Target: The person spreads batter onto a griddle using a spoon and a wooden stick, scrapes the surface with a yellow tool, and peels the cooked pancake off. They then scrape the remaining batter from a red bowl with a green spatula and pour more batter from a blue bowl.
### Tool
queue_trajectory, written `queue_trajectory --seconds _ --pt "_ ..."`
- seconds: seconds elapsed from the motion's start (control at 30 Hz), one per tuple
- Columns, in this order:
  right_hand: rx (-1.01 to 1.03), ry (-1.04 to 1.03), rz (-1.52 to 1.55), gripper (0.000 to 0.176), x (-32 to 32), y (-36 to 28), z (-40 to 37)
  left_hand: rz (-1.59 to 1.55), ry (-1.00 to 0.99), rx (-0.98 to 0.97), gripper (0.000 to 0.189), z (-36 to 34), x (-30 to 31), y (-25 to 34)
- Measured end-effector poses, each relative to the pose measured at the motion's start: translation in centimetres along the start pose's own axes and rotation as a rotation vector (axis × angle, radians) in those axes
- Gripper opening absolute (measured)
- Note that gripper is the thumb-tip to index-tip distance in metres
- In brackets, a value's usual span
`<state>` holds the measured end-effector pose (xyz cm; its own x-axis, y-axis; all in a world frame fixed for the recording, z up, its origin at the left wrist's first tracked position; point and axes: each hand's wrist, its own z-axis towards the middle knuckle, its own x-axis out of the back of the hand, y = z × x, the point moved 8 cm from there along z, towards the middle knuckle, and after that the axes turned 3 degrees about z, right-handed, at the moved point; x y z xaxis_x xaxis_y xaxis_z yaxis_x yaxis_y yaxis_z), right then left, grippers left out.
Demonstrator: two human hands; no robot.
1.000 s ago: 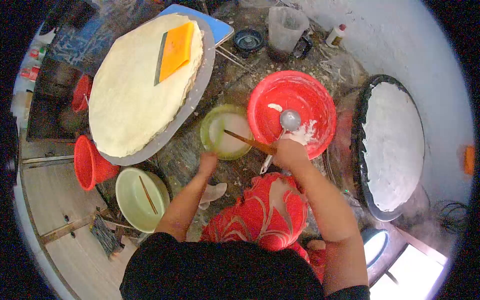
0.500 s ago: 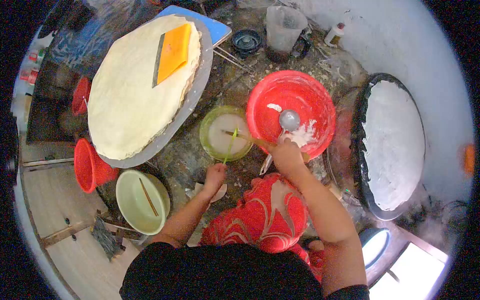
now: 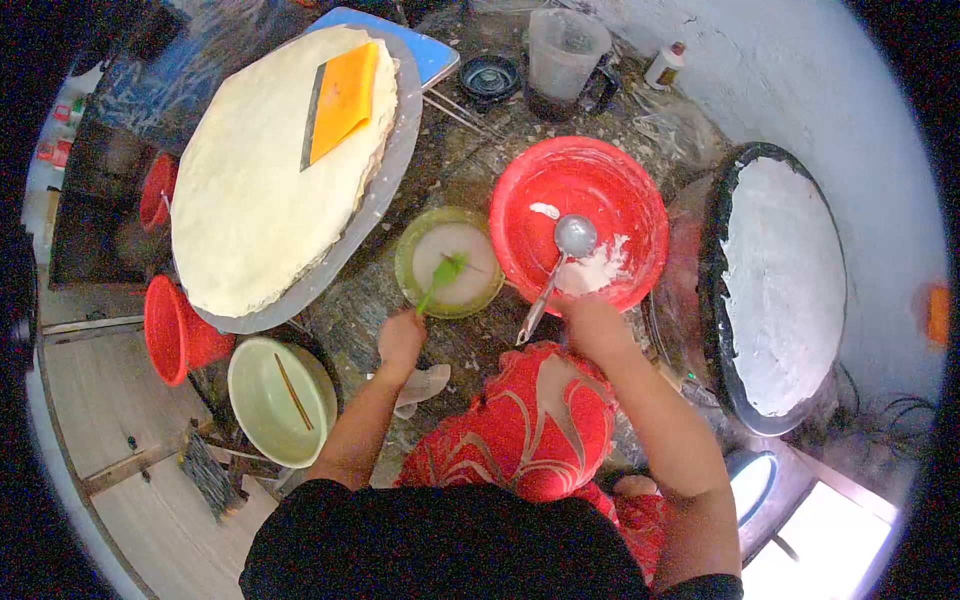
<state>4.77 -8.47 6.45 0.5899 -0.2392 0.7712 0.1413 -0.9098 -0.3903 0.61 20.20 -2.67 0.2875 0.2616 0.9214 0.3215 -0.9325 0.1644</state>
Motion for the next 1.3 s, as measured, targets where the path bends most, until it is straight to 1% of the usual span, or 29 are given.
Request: queue_trajectory --seconds 0.03,0.1,0.13,0.2,0.23,0.3,0.33,0.4,0.43,0.53,0.6,0.63,0.67,0.73,0.77,0.8,0.83,0.87,0.9,0.93,0.97,1.0,1.03,1.07,1.13,1.17,1.2,1.27,1.3 --pt "0.004 0.0 0.003 0.046 -0.1 0.1 0.6 0.004 0.002 0.003 0.023 -0.7 0.5 -0.1" --pt "0.087 0.127 0.011 0.041 -0.1 0.1 1.8 -0.059 0.012 -0.016 0.023 -2.1 1.4 -0.3" --pt "0.086 0.129 0.017 0.041 -0.5 0.1 2.6 -0.054 0.013 -0.018 0.023 -2.6 1.1 -0.6" --pt "0.028 0.007 0.265 0.037 -2.0 0.4 3.8 -0.237 0.041 -0.106 0.022 -3.6 0.1 -0.4" --pt "0.027 0.009 0.265 0.037 -1.5 -0.5 3.8 -0.237 0.041 -0.108 0.022 -3.9 -1.3 -0.4" --pt "-0.335 -0.25 0.67 0.034 -3.2 -0.6 2.8 -0.798 -0.213 -0.072 0.023 -4.2 -5.6 0.3" --pt "-0.335 -0.248 0.673 0.034 -3.6 -0.3 2.9 -0.796 -0.213 -0.074 0.023 -3.9 -5.6 0.9" --pt "-0.312 -0.207 0.787 0.03 -4.8 0.8 3.0 -0.914 -0.306 0.159 0.023 -2.4 -6.4 0.9" --pt "-0.315 -0.203 0.791 0.03 -4.8 1.5 2.5 -1.022 -0.31 0.31 0.023 -1.2 -8.7 -0.3" --pt "-0.277 -0.16 0.691 0.033 -3.8 3.8 0.6 -0.885 -0.338 0.35 0.025 3.0 -13.3 -3.1" --pt "-0.145 0.032 0.764 0.033 -1.4 4.8 -2.0 -0.89 -0.361 0.318 0.027 2.7 -11.7 -2.2" --pt "-0.089 0.079 0.748 0.033 -0.5 5.3 -3.1 -0.894 -0.372 0.3 0.029 2.6 -11.0 -1.7" --pt "-0.108 0.094 0.755 0.033 -0.2 6.0 -4.3 -0.885 -0.389 0.282 0.029 2.8 -11.5 -1.6" --pt "-0.347 0.219 0.991 0.035 0.6 8.5 -7.1 -0.156 -0.162 0.01 0.033 4.0 -10.3 -1.2" --pt "-0.382 0.284 1.107 0.041 -0.1 10.0 -7.6 -0.148 -0.167 -0.006 0.033 2.9 -8.6 0.2" --pt "-0.392 0.295 1.116 0.041 -0.8 10.9 -7.8 -0.046 -0.056 -0.027 0.034 0.8 -4.0 2.4" --pt "-0.381 0.416 1.199 0.042 -0.9 11.9 -8.1 0.054 0.058 -0.046 0.038 -0.6 -0.9 3.8" --pt "-0.364 0.54 1.28 0.044 -1.2 13.1 -8.3 0.058 0.06 -0.058 0.038 -0.8 -0.4 4.1" --pt "-0.372 0.575 1.347 0.049 -2.6 14.5 -7.8 -0.044 0.099 -0.203 0.04 -1.0 0.3 5.2" --pt "-0.365 0.589 1.353 0.049 -3.1 14.6 -7.4 -0.145 0.14 -0.348 0.042 -1.4 1.8 6.6" --pt "-0.394 0.574 1.421 0.052 -4.0 14.6 -7.0 -0.141 0.152 -0.36 0.042 -1.4 2.9 7.2" --pt "-0.422 0.556 1.49 0.055 -4.8 14.5 -6.6 -0.197 0.233 -0.485 0.042 -2.1 4.8 8.5" --pt "-0.324 0.523 1.441 0.061 -4.7 13.9 -6.1 -0.252 0.314 -0.609 0.041 -3.2 7.2 9.8" --pt "-0.312 0.533 1.447 0.061 -4.7 13.7 -6.1 -0.246 0.325 -0.617 0.041 -3.7 9.1 10.6" --pt "-0.371 0.411 1.565 0.064 -6.4 12.7 -6.0 -0.171 0.497 -0.698 0.039 -5.6 14.5 12.4" --pt "-0.275 0.39 1.515 0.065 -9.7 15.6 -4.6 -0.146 0.557 -0.705 0.039 -6.0 16.9 13.0" --pt "-0.248 0.38 1.52 0.065 -9.7 15.3 -4.7 -0.129 0.577 -0.695 0.039 -5.9 18.7 13.1" --pt "-0.246 0.468 1.331 0.06 -8.8 14.7 -5.3 0.024 0.771 -0.634 0.038 -5.7 22.5 12.8" --pt "-0.226 0.467 1.339 0.06 -9.0 14.6 -5.5 0.039 0.785 -0.632 0.038 -4.7 23.7 12.7"
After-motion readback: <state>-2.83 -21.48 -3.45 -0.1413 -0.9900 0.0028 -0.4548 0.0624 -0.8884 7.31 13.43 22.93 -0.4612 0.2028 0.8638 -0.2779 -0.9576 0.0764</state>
